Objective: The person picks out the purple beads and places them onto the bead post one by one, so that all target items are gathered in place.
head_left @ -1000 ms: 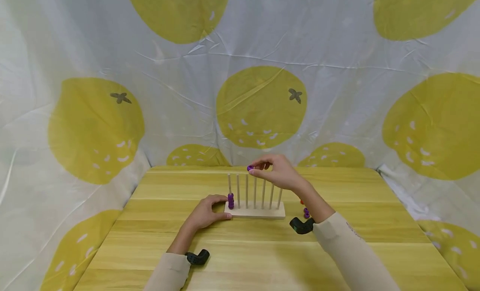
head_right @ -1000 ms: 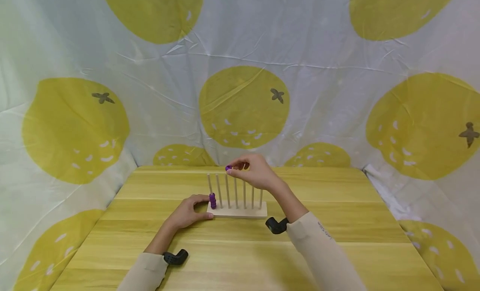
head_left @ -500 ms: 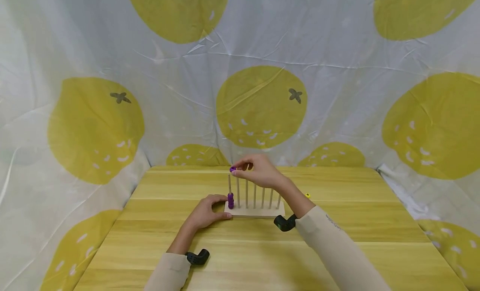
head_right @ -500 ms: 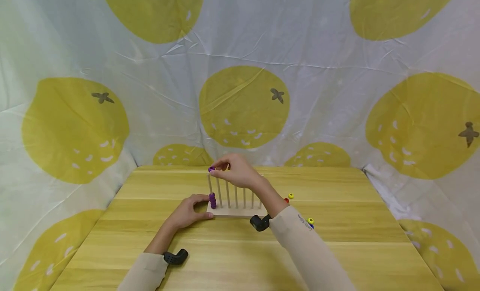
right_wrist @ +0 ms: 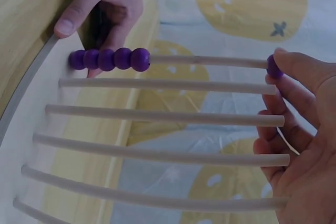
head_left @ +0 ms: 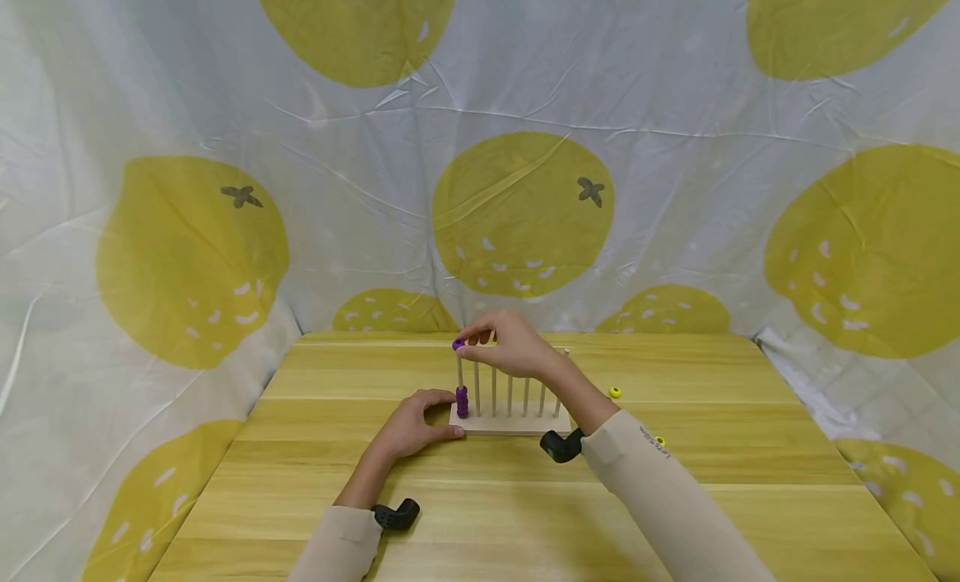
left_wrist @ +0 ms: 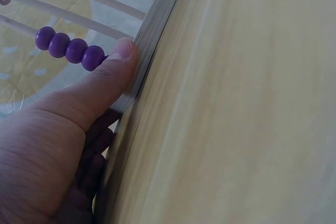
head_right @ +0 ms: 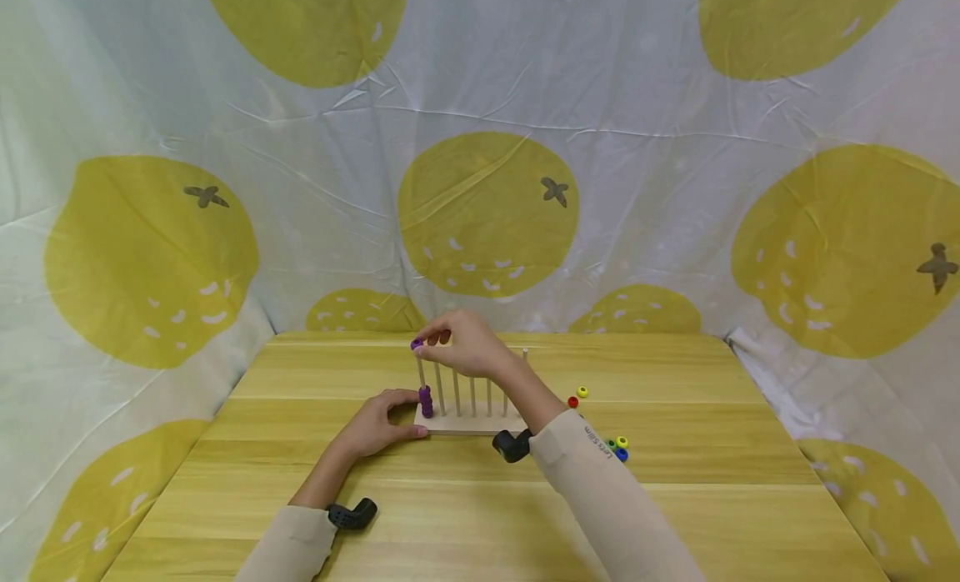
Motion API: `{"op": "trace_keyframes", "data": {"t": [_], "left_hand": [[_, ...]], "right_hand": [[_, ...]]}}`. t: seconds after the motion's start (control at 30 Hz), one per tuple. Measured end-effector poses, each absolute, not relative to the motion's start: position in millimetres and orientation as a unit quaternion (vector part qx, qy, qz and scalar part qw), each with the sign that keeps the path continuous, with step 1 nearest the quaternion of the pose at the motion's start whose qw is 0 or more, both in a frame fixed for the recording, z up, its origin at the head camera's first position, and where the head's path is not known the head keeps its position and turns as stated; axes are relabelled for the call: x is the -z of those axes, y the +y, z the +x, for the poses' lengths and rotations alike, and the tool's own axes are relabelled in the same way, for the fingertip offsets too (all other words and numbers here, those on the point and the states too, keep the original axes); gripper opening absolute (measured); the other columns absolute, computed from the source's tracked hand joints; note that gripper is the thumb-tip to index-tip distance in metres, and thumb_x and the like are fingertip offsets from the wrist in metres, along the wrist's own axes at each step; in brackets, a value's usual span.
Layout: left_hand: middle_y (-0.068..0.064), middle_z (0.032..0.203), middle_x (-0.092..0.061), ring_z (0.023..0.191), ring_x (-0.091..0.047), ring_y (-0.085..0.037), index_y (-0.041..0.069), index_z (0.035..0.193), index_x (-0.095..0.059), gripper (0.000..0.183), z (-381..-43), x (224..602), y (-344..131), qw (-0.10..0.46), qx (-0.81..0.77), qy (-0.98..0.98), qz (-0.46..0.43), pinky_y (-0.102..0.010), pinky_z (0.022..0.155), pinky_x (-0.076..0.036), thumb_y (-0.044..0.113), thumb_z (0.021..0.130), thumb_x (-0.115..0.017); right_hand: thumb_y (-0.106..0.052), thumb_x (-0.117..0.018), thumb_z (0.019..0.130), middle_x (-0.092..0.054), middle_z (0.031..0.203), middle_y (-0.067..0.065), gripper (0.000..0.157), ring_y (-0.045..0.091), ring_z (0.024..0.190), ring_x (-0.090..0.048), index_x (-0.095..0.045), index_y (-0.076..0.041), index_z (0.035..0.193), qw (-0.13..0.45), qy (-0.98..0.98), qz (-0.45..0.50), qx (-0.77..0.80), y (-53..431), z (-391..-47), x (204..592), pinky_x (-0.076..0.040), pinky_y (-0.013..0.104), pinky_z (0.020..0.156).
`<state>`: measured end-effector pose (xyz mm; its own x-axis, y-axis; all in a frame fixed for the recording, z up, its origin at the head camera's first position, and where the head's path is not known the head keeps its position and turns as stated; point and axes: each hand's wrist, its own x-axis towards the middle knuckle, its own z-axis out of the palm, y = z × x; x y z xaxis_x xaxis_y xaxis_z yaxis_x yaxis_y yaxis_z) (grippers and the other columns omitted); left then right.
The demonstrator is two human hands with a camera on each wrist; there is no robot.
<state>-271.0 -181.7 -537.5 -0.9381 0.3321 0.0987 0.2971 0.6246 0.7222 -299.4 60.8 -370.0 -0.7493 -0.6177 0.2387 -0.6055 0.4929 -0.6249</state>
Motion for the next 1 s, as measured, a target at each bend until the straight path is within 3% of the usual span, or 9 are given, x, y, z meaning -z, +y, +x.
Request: {"op": "trace_keyframes", "data": {"t": [1.0], "left_hand": [[0.000, 0.137, -0.067, 0.137, -0.055, -0.029, 0.025, 0.129, -0.070, 0.058, -269.2, 535.8, -180.4, 0.025, -0.399, 0.900, 0.174, -0.055, 0.118, -0.041, 0.048, 0.079, -0.088]], "right_hand": [[-0.032, -0.073, 0.098, -0.073, 0.101, -0.003, 0.030, 0.014, 0.093, -0.060, -0.077, -0.011, 0.119, 0.013, 0.865, -0.352, 0.358, 67.7, -296.6, 370.3, -0.053, 0.032, 0.084]]}}
